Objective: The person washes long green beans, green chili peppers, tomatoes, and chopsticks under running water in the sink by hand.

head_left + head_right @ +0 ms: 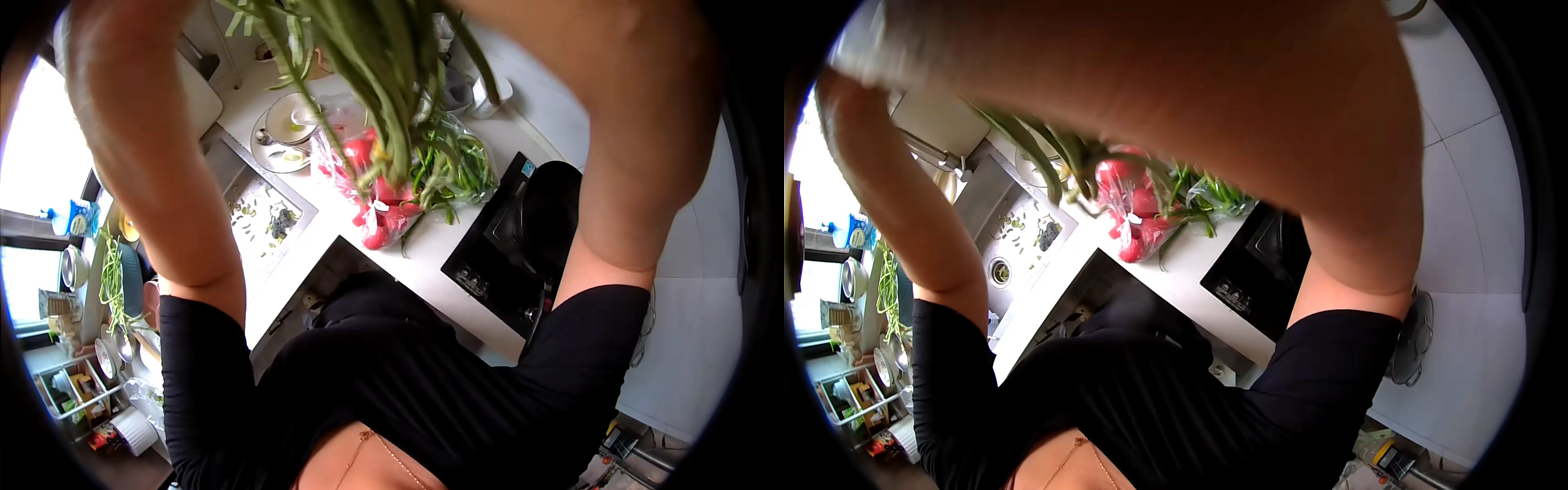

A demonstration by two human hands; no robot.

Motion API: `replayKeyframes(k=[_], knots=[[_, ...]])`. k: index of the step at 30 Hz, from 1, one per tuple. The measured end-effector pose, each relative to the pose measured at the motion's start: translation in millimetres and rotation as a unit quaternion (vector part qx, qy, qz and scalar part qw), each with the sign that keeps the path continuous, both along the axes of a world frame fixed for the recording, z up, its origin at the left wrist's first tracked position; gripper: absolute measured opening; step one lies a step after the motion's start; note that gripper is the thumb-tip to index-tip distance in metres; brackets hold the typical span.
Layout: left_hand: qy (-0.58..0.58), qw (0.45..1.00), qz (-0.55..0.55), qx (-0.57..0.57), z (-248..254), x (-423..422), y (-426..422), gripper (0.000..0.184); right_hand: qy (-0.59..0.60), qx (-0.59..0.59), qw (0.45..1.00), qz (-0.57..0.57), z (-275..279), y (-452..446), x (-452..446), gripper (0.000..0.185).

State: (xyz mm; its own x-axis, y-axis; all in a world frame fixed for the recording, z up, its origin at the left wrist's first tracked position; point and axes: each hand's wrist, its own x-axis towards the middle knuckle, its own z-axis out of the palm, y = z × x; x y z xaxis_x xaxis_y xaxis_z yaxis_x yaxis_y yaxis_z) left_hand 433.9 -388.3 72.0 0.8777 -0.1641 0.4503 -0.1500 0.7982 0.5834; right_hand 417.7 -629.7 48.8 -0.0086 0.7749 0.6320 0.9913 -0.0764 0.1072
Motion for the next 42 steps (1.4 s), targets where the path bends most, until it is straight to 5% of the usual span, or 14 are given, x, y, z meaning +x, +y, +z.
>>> replayKeyframes(k=[7, 10, 12, 16, 19, 20, 21, 24, 28, 29, 32, 35, 37, 42], knots=[[-0.005, 0.991, 0.09, 0.104, 47.4, -100.8, 82.7, 0.007, -0.02, 0.133, 0.981, 0.141, -11.1, 43.2, -22.1, 0.017], [0.013, 0.982, 0.14, 0.128, 47.8, -151.6, 114.3, 0.011, 0.181, 0.226, 0.952, 0.098, -44.6, 62.8, 22.6, 0.017], [0.033, 0.977, 0.17, 0.128, 40.0, -184.6, 130.0, 0.014, 0.383, 0.17, 0.908, -0.014, -114.4, 61.2, 74.1, 0.013], [0.06, 0.965, 0.249, 0.052, 6.3, -245.9, 146.7, 0.017, 0.446, -0.131, 0.831, -0.306, -311.2, 31.6, 130.6, 0.025], [0.17, 0.84, 0.494, -0.146, -10.1, -272.2, 139.3, 0.019, 0.392, -0.207, 0.802, -0.401, -376.7, 34.0, 116.1, 0.038], [0.144, 0.885, 0.433, -0.091, -18.3, -279.6, 142.3, 0.018, 0.375, -0.22, 0.79, -0.432, -386.4, 35.6, 110.1, 0.042], [0.115, 0.92, 0.372, -0.029, -26.5, -287.0, 145.2, 0.018, 0.373, -0.194, 0.786, -0.452, -389.8, 36.8, 105.0, 0.043], [0.15, 0.87, 0.469, -0.008, -37.5, -308.2, 160.8, 0.018, 0.403, -0.211, 0.759, -0.466, -381.3, 36.8, 112.7, 0.034], [0.2, 0.853, 0.482, 0.014, -54.1, -325.0, 176.5, 0.018, 0.407, -0.041, 0.855, -0.319, -376.7, 19.8, 174.4, 0.019], [0.239, 0.795, 0.557, 0.015, -64.7, -353.0, 213.3, 0.01, 0.37, -0.014, 0.856, -0.361, -370.0, 21.9, 192.7, 0.018], [0.235, 0.882, 0.402, 0.069, -101.6, -338.8, 192.7, 0.011, 0.306, -0.133, 0.862, -0.381, -374.9, 21.7, 235.9, 0.017], [0.274, 0.885, 0.37, 0.068, -140.1, -329.3, 175.0, 0.018, 0.298, -0.285, 0.806, -0.424, -400.3, 29.0, 251.1, 0.019], [0.29, 0.895, 0.334, 0.059, -162.3, -326.0, 173.4, 0.037, 0.247, -0.305, 0.795, -0.463, -404.1, 35.4, 249.8, 0.02], [0.323, 0.894, 0.308, 0.048, -189.5, -313.0, 169.4, 0.037, 0.286, -0.235, 0.788, -0.493, -362.8, 32.9, 233.2, 0.023]])
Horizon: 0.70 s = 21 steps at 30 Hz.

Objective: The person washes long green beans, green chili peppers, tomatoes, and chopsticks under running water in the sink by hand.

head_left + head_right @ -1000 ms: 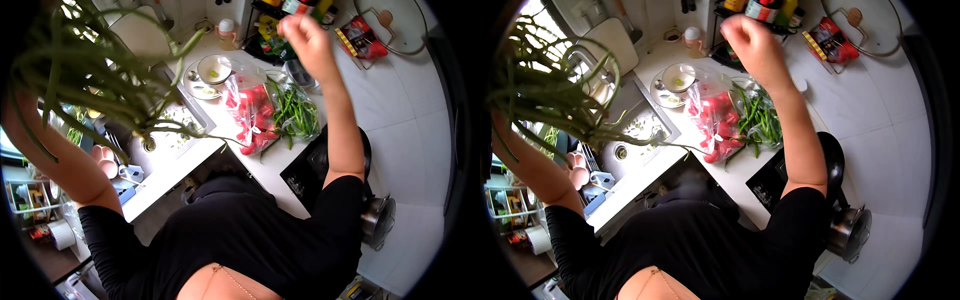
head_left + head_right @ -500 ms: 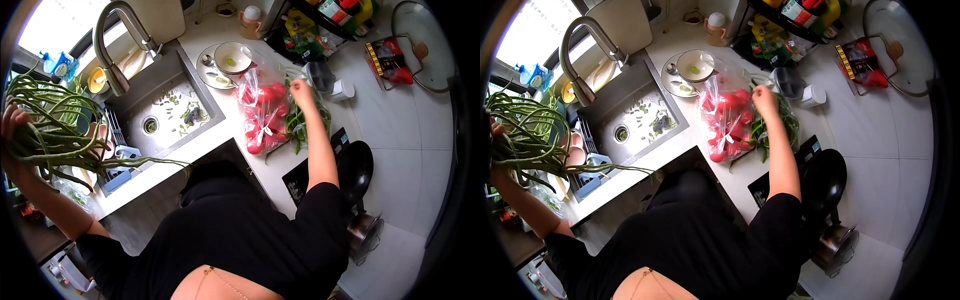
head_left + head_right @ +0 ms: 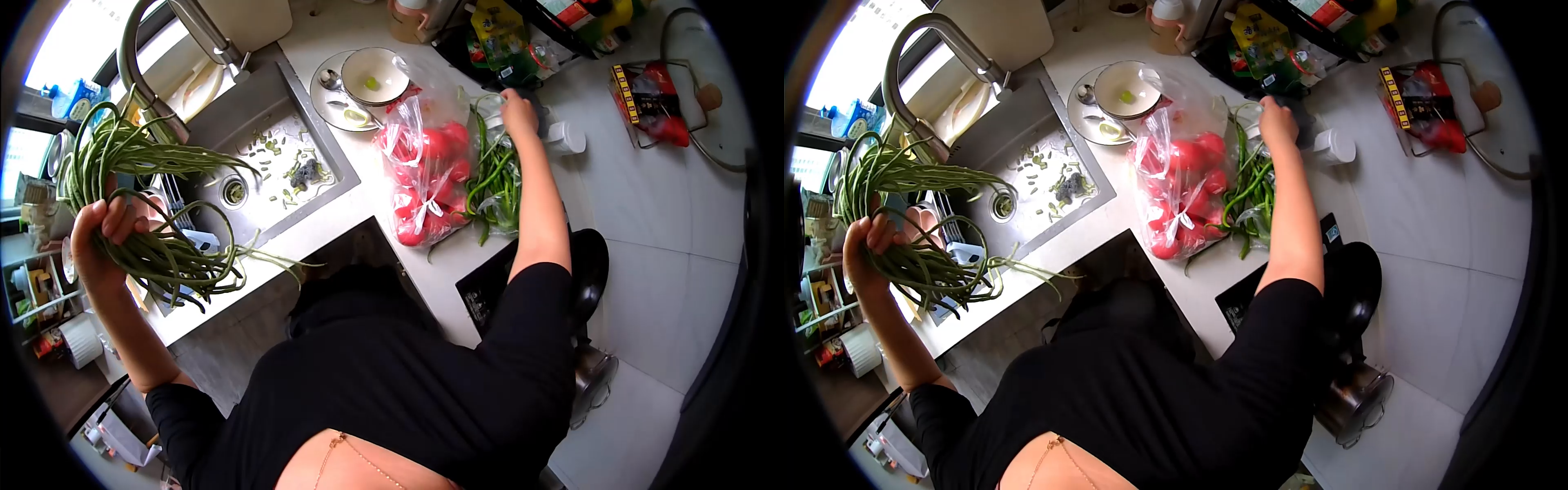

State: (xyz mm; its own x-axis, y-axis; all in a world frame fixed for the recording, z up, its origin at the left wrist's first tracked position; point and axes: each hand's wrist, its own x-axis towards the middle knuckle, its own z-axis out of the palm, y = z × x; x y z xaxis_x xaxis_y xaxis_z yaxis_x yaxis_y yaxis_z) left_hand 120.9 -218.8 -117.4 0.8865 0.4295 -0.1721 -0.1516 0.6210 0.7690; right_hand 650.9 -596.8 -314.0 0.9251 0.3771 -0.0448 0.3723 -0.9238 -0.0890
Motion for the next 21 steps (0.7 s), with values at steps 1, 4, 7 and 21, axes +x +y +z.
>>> replayKeyframes(k=[1, 4, 7, 21], knots=[[-0.001, 1.0, -0.003, 0.001, -1.6, 2.6, -0.9, 0.038, -0.035, 0.036, 0.999, 0.017, 11.3, -7.3, 0.1, 0.025], [-0.006, 1.0, -0.013, -0.003, -4.2, 10.9, -3.8, 0.04, -0.083, 0.162, 0.981, 0.069, 41.5, -36.8, 12.7, 0.024], [-0.004, 1.0, -0.023, -0.016, -7.8, 15.4, -5.9, 0.037, -0.085, 0.28, 0.953, 0.075, 105.3, -55.4, -5.6, 0.026], [0.045, 0.998, 0.013, -0.039, -58.7, 15.8, -34.4, 0.026, 0.223, 0.618, 0.742, 0.133, 270.0, 49.8, -184.5, 0.039]])
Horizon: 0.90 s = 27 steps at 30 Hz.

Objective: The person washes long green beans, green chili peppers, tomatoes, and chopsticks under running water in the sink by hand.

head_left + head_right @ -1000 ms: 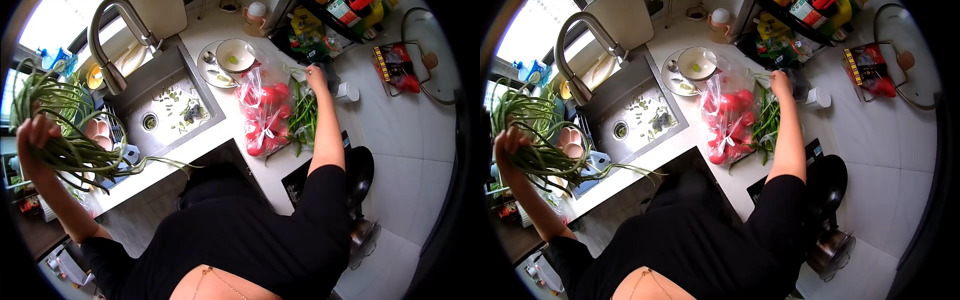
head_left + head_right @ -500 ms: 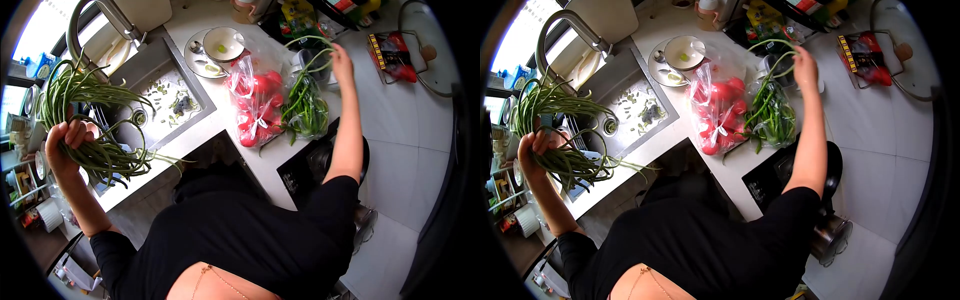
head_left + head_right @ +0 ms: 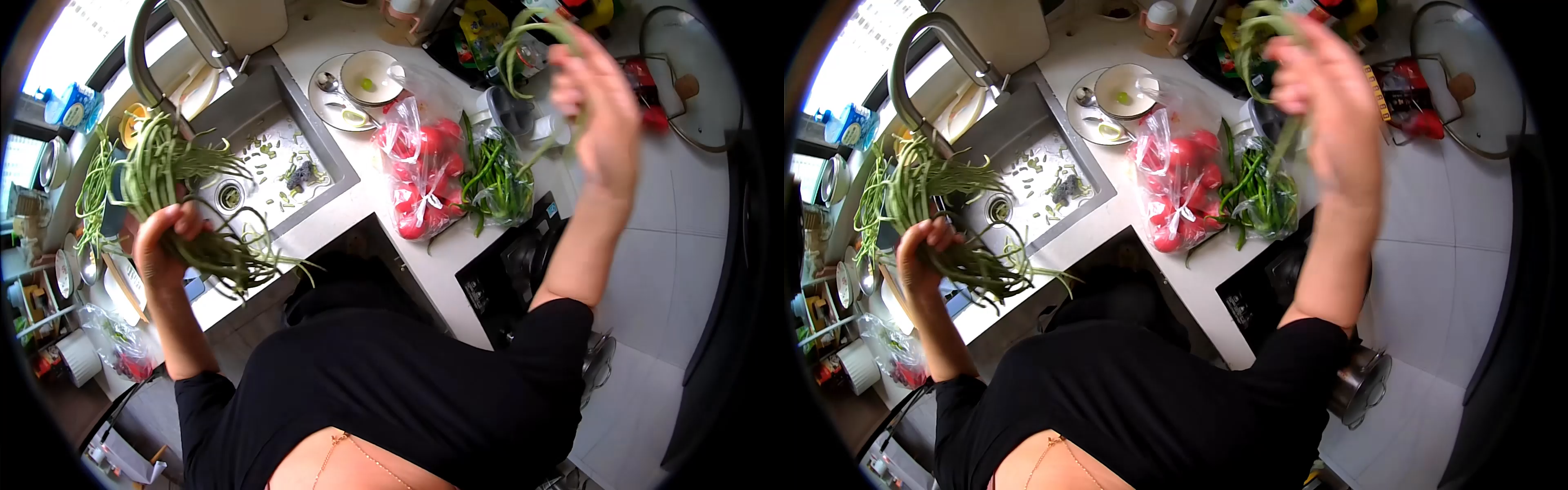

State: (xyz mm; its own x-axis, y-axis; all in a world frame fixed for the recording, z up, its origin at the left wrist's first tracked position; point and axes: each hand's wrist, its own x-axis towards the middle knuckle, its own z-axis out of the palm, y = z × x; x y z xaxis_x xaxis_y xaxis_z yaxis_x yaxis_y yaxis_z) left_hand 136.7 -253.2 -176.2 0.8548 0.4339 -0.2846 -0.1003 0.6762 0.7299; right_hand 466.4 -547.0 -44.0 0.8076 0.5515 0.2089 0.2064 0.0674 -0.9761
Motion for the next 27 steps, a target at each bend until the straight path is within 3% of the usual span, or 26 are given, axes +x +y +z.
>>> replayKeyframes(k=[3, 4, 5, 7, 9, 12, 15, 17, 18, 22, 25, 27], knots=[[0.045, 0.998, 0.033, -0.014, -22.5, 13.0, -25.8, 0.02, 0.018, -0.077, 0.989, 0.125, -52.2, 76.4, -62.8, 0.039], [0.049, 0.998, 0.034, -0.036, -32.6, 17.0, -32.3, 0.021, -0.012, -0.046, 0.985, 0.163, -79.6, 101.1, -85.9, 0.036], [0.054, 0.996, 0.039, -0.056, -41.9, 19.6, -36.6, 0.022, -0.168, -0.023, 0.971, 0.166, -123.8, 130.2, -101.9, 0.033], [-0.001, 0.992, 0.066, -0.106, -56.1, 28.4, -43.4, 0.025, -0.213, -0.058, 0.955, 0.197, -155.7, 163.7, -149.8, 0.033], [0.043, 0.975, 0.137, -0.167, -78.5, 30.4, -39.1, 0.029, -0.231, -0.059, 0.951, 0.195, -193.5, 182.1, -191.5, 0.033], [-0.028, 0.971, 0.113, -0.208, -126.5, 10.5, -19.0, 0.026, -0.329, -0.125, 0.917, 0.187, -226.2, 186.0, -229.8, 0.034], [-0.026, 0.947, 0.131, -0.294, -158.1, -10.1, -5.0, 0.019, -0.305, -0.119, 0.901, 0.284, -229.9, 176.0, -244.6, 0.04], [-0.07, 0.95, 0.144, -0.267, -148.8, -18.3, -3.6, 0.017, -0.293, -0.062, 0.877, 0.377, -236.2, 170.8, -240.6, 0.042], [-0.075, 0.95, 0.166, -0.253, -140.9, -23.0, -1.8, 0.016, -0.219, -0.073, 0.89, 0.394, -231.1, 163.8, -238.2, 0.042], [-0.17, 0.918, 0.212, -0.289, -136.9, -49.1, 15.4, 0.006, -0.23, -0.18, 0.906, 0.306, -248.5, 142.6, -226.6, 0.081], [-0.241, 0.901, 0.208, -0.296, -133.2, -62.8, 24.3, 0.013, -0.249, -0.183, 0.91, 0.276, -260.1, 128.0, -243.2, 0.085], [-0.261, 0.899, 0.211, -0.282, -128.8, -69.3, 28.0, 0.019, -0.273, -0.133, 0.924, 0.232, -262.7, 121.9, -255.5, 0.068]])
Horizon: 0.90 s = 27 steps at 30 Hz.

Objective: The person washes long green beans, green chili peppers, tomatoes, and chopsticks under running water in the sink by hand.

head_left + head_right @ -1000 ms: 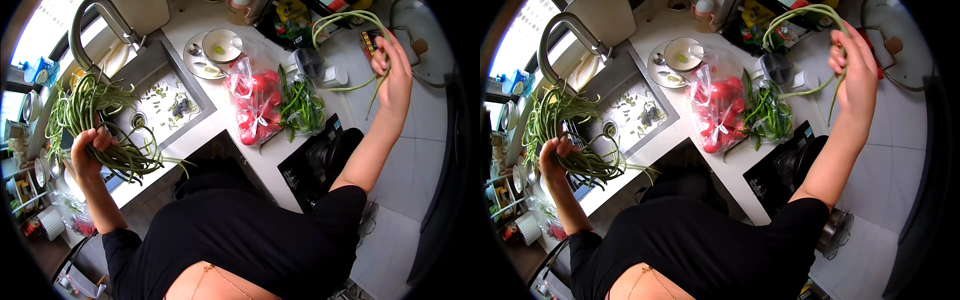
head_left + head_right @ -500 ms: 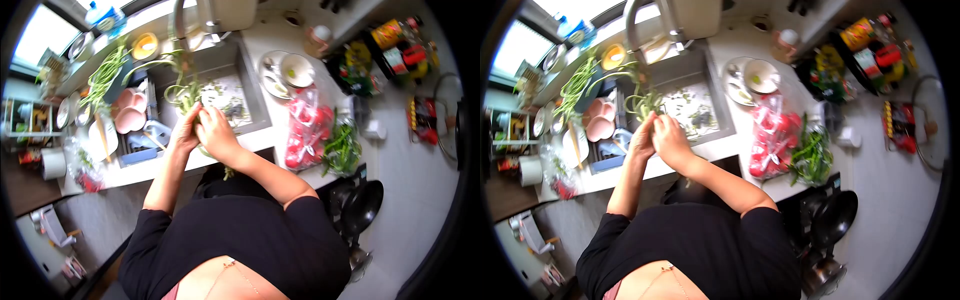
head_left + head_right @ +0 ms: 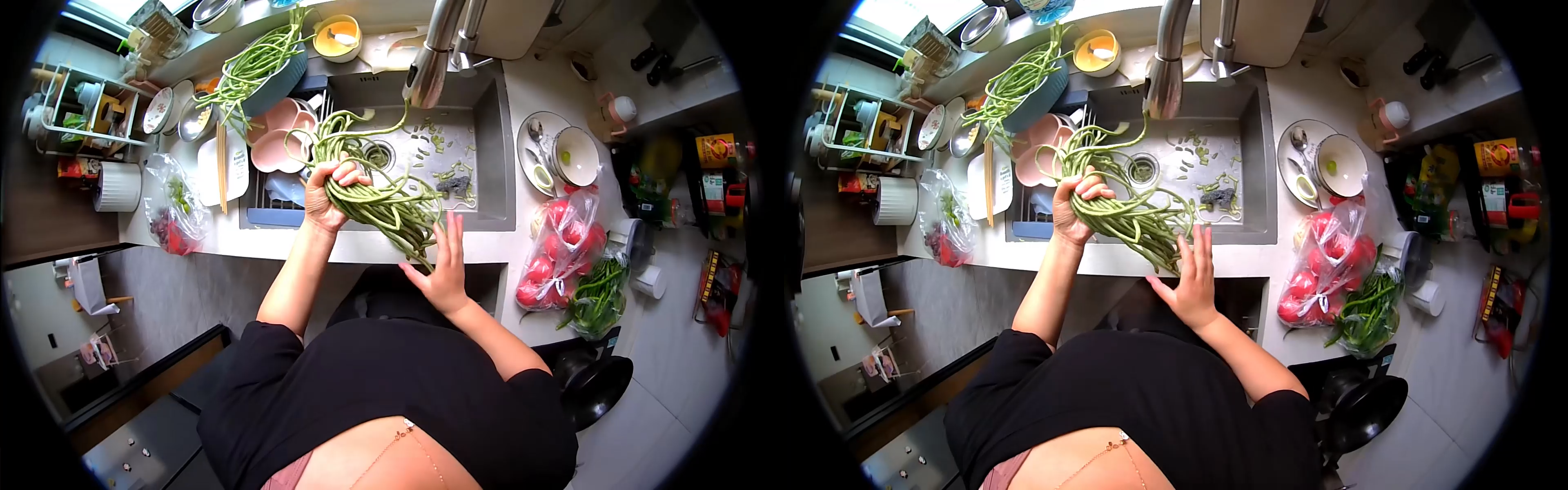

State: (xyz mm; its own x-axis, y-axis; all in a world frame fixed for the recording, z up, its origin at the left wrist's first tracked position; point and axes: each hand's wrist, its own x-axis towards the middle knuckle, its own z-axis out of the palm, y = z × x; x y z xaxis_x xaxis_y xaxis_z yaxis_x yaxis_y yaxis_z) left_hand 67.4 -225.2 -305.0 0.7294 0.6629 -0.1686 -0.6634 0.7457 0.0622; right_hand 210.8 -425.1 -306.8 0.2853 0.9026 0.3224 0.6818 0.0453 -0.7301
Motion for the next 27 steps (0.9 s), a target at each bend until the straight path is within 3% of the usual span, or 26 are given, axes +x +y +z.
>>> replayKeyframes(k=[2, 4, 5, 6, 8, 9, 10, 12, 14, 21, 25, 26, 27], knots=[[-0.017, 1.0, 0.011, 0.016, 1.8, -3.6, 3.1, 0.021, -0.035, 0.084, 0.996, 0.023, -4.8, -8.3, -5.2, 0.049], [-0.018, 0.999, 0.032, 0.013, 1.3, -4.2, 7.2, 0.02, 0.121, -0.037, 0.975, 0.18, -11.7, -14.6, -9.9, 0.019], [-0.032, 0.999, 0.04, 0.009, 1.6, -1.7, 9.2, 0.018, 0.207, -0.093, 0.95, 0.216, -17.6, -9.8, -16.0, 0.017], [-0.047, 0.998, 0.048, 0.004, 1.9, 2.1, 10.9, 0.017, 0.443, -0.31, 0.808, 0.236, -40.3, -12.6, -24.9, 0.026], [-0.048, 0.996, 0.07, 0.008, 2.7, 10.6, 11.4, 0.015, 0.621, -0.315, 0.667, 0.265, -50.2, 1.2, -34.2, 0.053], [-0.056, 0.995, 0.076, 0.014, 4.2, 16.1, 11.7, 0.016, 0.605, -0.275, 0.681, 0.309, -57.0, 10.9, -35.9, 0.079], [-0.062, 0.995, 0.082, 0.017, 5.1, 18.3, 11.1, 0.016, 0.66, -0.234, 0.654, 0.287, -44.0, 24.2, -37.6, 0.093], [-0.076, 0.994, 0.076, 0.011, 3.9, 17.6, 11.7, 0.017, 0.738, -0.147, 0.632, 0.186, -31.1, 43.7, -43.1, 0.097], [-0.074, 0.995, 0.069, 0.006, 4.4, 16.2, 13.3, 0.019, 0.771, -0.116, 0.597, 0.188, -21.4, 61.7, -27.4, 0.099], [-0.109, 0.994, 0.002, 0.017, 3.5, 7.4, 21.1, 0.026, 0.791, 0.031, 0.607, 0.069, 15.2, 100.3, -18.1, 0.095], [-0.112, 0.992, -0.045, 0.04, 2.0, 1.7, 27.2, 0.021, 0.816, 0.064, 0.573, 0.047, 25.4, 117.5, -6.9, 0.102], [-0.11, 0.988, -0.077, 0.074, -1.3, -1.3, 30.5, 0.02, 0.821, 0.067, 0.563, 0.059, 27.8, 120.9, -5.0, 0.086], [-0.078, 0.986, -0.107, 0.1, -1.9, -4.3, 32.4, 0.02, 0.817, 0.024, 0.573, 0.062, 27.7, 124.5, -1.2, 0.083]])
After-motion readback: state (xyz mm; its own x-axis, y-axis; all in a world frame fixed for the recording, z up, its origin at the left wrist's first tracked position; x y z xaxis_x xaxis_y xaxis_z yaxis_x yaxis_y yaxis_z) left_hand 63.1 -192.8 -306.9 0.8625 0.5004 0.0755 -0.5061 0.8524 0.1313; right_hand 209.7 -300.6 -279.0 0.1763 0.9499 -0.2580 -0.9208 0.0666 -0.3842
